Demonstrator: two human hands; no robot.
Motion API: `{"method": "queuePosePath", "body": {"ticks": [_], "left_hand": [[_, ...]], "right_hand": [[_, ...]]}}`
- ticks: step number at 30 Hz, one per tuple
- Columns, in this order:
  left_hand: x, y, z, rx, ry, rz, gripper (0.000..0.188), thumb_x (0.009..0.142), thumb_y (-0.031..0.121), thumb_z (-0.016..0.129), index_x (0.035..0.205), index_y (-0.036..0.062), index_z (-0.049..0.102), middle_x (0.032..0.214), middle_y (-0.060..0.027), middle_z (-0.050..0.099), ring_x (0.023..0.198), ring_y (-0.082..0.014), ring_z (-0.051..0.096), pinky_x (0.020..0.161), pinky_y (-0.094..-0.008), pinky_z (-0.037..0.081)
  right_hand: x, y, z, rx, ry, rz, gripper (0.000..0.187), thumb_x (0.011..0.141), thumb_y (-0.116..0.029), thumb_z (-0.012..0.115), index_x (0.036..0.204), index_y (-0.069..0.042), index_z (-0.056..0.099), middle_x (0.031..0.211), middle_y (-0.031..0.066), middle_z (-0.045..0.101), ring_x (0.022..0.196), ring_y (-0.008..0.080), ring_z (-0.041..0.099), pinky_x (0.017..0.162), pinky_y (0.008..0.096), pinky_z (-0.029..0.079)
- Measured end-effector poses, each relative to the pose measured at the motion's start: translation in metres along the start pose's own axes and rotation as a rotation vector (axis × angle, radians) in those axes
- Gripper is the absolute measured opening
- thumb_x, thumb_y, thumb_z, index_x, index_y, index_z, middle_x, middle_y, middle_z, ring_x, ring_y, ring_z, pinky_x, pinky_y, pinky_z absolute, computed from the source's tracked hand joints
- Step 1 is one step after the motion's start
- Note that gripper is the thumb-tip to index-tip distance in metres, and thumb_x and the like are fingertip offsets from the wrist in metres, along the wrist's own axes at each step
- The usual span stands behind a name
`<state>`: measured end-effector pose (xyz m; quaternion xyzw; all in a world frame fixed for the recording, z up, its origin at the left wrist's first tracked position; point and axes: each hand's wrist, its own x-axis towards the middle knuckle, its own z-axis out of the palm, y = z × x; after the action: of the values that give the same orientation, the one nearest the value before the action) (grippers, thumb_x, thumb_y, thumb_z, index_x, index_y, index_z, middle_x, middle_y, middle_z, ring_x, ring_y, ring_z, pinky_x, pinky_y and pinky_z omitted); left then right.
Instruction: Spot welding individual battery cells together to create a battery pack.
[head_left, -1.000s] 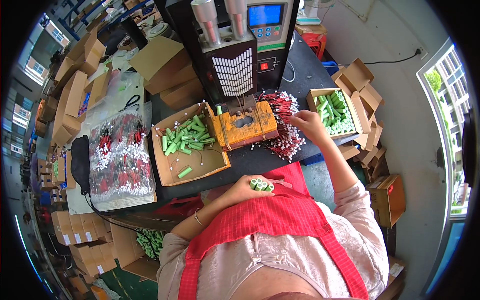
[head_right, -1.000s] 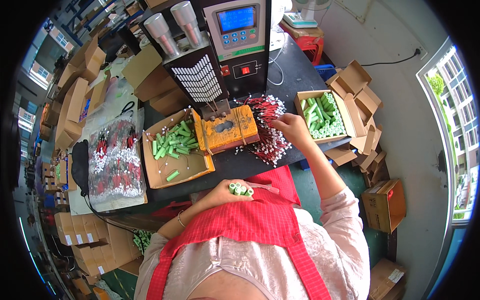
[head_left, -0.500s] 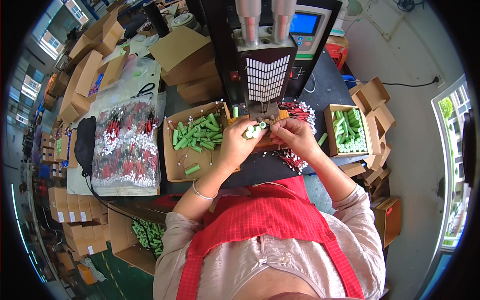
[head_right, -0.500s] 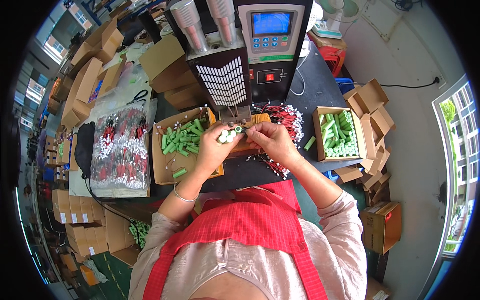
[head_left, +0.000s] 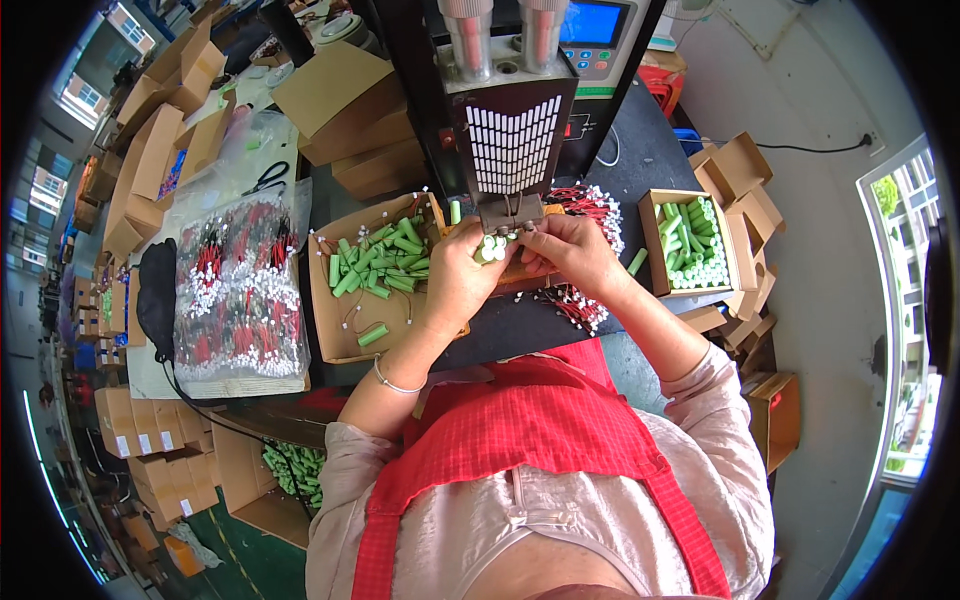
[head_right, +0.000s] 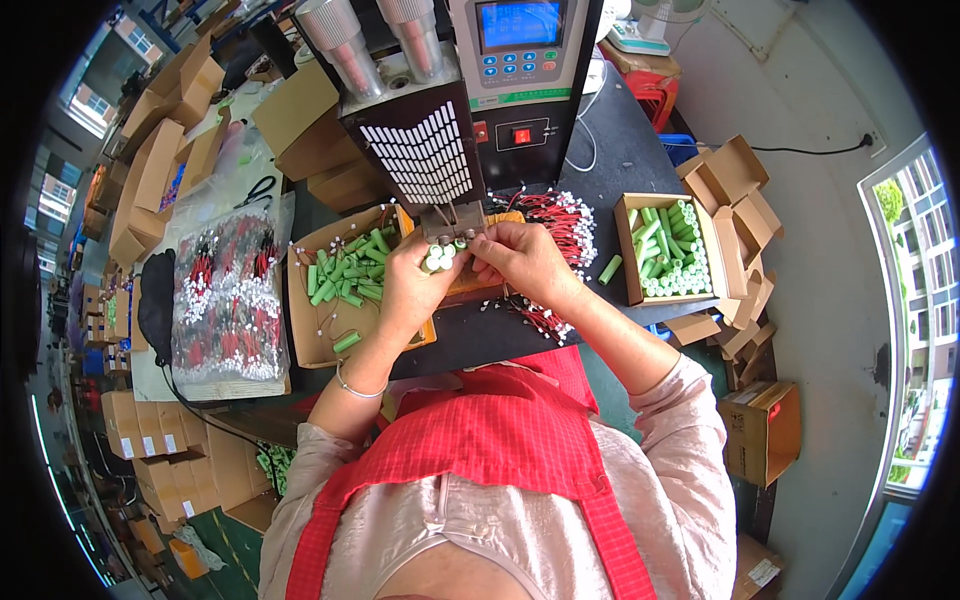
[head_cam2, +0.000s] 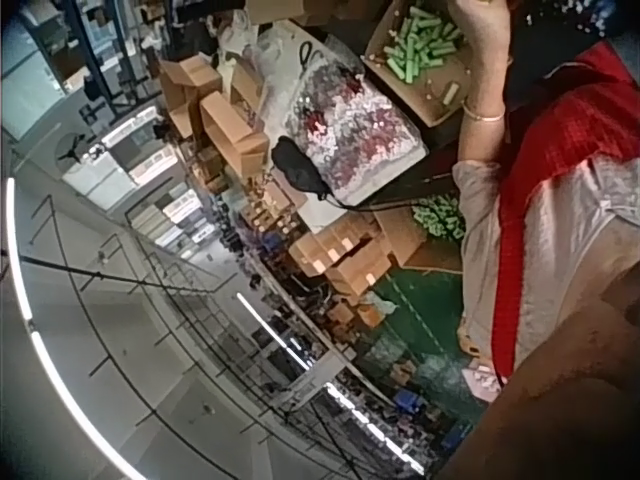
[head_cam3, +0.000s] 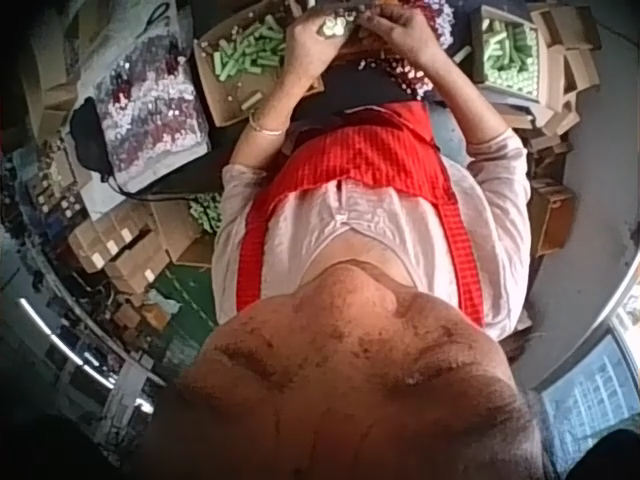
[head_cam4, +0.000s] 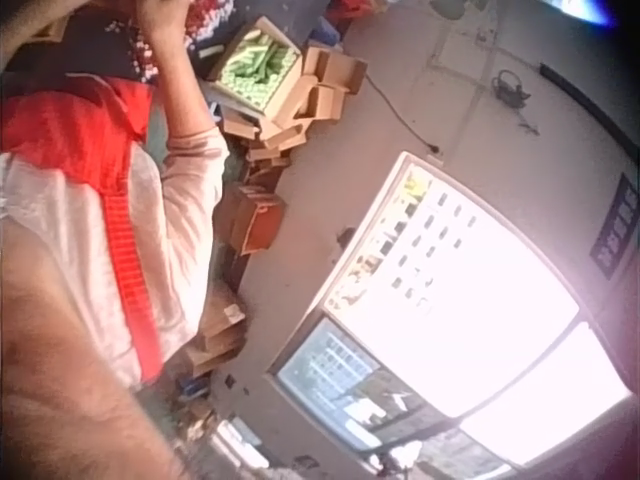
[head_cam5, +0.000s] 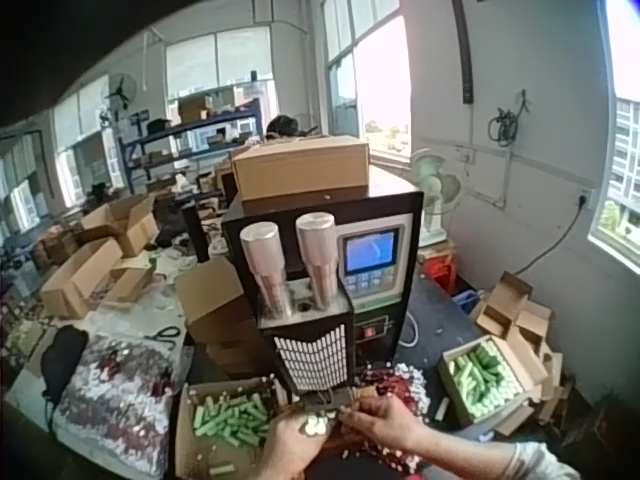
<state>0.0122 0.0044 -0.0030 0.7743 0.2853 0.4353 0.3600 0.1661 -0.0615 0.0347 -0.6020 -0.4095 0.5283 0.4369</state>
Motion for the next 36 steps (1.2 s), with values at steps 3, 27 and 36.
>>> {"method": "queuePosePath", "body": {"ticks": [3,27,36], "left_hand": [[0.001,0.001,-0.002,0.113,-0.031,0.044,0.024,0.068,0.007,0.070,0.090,0.0030,0.061,0.084,-0.0126,0.060,0.074,-0.0282,0.061,0.063,-0.0335,0.049],[-0.013,0.010,-0.036,-0.700,-0.124,-0.689,0.028,0.074,0.007,0.071,0.098,0.0013,0.058,0.079,-0.0012,0.061,0.066,-0.0061,0.055,0.053,-0.0173,0.044],[-0.010,0.003,-0.009,-0.053,-0.021,-0.094,0.022,0.071,0.005,0.071,0.089,-0.0021,0.060,0.079,-0.0096,0.064,0.069,-0.0141,0.061,0.062,-0.0255,0.048]], "right_hand": [[0.001,0.010,-0.004,0.058,-0.054,-0.045,0.027,0.090,-0.023,0.053,0.091,0.004,0.058,0.077,0.0058,0.062,0.065,0.0095,0.059,0.061,0.0224,0.050],[-0.033,0.036,-0.005,-0.546,0.262,-0.642,0.013,0.079,-0.009,0.065,0.087,0.001,0.064,0.072,0.0075,0.061,0.059,0.0098,0.057,0.055,0.0249,0.047],[-0.016,0.036,0.010,0.129,0.189,-0.258,0.014,0.084,-0.013,0.062,0.087,0.001,0.063,0.069,0.0009,0.059,0.058,0.0061,0.055,0.052,0.0192,0.045]]}}
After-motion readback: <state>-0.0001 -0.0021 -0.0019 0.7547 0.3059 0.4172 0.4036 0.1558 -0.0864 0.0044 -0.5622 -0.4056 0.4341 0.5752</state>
